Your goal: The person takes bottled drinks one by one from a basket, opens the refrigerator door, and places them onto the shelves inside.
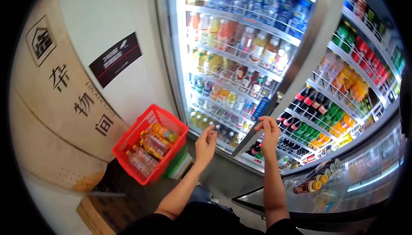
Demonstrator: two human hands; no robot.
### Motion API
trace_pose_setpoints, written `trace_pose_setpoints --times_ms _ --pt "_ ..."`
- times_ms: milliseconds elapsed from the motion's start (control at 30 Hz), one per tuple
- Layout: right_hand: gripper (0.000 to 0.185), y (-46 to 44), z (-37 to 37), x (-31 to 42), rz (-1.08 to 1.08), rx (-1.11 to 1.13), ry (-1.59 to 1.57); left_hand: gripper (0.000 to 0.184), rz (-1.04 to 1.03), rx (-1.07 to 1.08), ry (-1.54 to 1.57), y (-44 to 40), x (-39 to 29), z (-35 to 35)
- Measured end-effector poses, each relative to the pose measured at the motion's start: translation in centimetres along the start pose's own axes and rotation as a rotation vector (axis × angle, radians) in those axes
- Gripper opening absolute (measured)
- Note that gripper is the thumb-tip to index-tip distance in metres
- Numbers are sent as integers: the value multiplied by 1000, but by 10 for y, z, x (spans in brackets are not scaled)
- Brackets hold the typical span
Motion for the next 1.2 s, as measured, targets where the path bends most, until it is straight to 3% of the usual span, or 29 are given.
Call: trace_pose_setpoints --times_ms 367,733,1000,1133,1200 --pt "24 6 -102 -67 -172 269 -8 31 24 -243 44 -36 30 142" --pt "22 40 -279 -124 -344 525 -246 31 107 -377 128 -72 51 238" --pt "20 93 -385 -157 -442 760 -385 30 320 -764 68 -9 149 359" --pt "20 117 -418 -176 -478 857 -322 32 330 -803 360 11 172 372" --pt "28 133 -426 -201 -410 1006 -225 34 376 -816 377 12 197 372"
Point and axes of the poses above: each hand's wrist, its own y-axis away from the middle knuckle, its own z-axis out of the back of the hand, x = y × z, the point moved 5 cm from there along -y, towards the middle knuckle, and after that the axes turned 14 degrees about z, right-handed, at the moved point
